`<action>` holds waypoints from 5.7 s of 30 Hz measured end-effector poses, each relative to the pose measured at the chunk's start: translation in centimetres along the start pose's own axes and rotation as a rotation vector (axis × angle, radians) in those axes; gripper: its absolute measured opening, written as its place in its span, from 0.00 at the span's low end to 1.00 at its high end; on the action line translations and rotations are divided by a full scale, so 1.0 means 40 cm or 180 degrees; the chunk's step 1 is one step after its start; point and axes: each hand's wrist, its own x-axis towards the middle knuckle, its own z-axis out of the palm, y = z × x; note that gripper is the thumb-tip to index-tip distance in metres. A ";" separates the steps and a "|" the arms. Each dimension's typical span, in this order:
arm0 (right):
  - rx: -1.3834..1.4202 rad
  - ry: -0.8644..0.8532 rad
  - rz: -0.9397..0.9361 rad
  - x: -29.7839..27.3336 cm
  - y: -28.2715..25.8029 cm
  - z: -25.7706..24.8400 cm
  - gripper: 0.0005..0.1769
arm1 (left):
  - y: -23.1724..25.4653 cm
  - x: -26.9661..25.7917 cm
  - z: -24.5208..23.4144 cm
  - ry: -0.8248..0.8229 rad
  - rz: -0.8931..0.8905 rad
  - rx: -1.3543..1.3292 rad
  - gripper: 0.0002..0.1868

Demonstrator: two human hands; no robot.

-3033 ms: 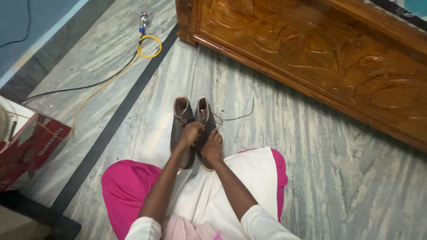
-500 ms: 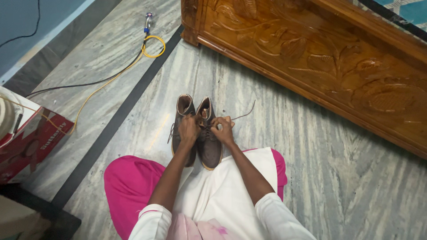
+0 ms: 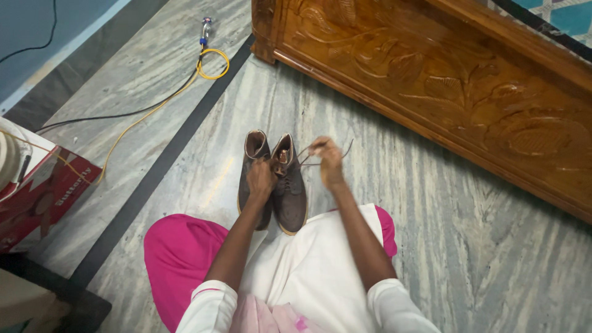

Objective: The person sits on the floor and repairs a pair of brown shoes by hand. They remove the existing shoelaces, thread a new lace through the eyelets, and tie the laces to secure the repair.

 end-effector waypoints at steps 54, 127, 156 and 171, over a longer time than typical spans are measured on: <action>-0.4857 -0.0370 -0.0947 -0.211 0.222 0.066 0.14 | 0.078 -0.077 -0.067 -0.0008 0.0933 0.0937 0.16; -0.5024 0.0483 0.0264 -0.286 0.231 0.095 0.35 | 0.096 0.006 -0.254 0.1697 0.0953 0.1872 0.32; 0.0526 -0.0457 0.0209 -0.067 -0.070 -0.098 0.10 | -0.048 -0.039 0.045 -0.0066 0.0307 0.1242 0.18; -0.4925 -0.0773 0.2998 -0.121 0.137 -0.101 0.71 | -0.047 -0.094 0.124 -0.0773 -0.0032 0.0327 0.11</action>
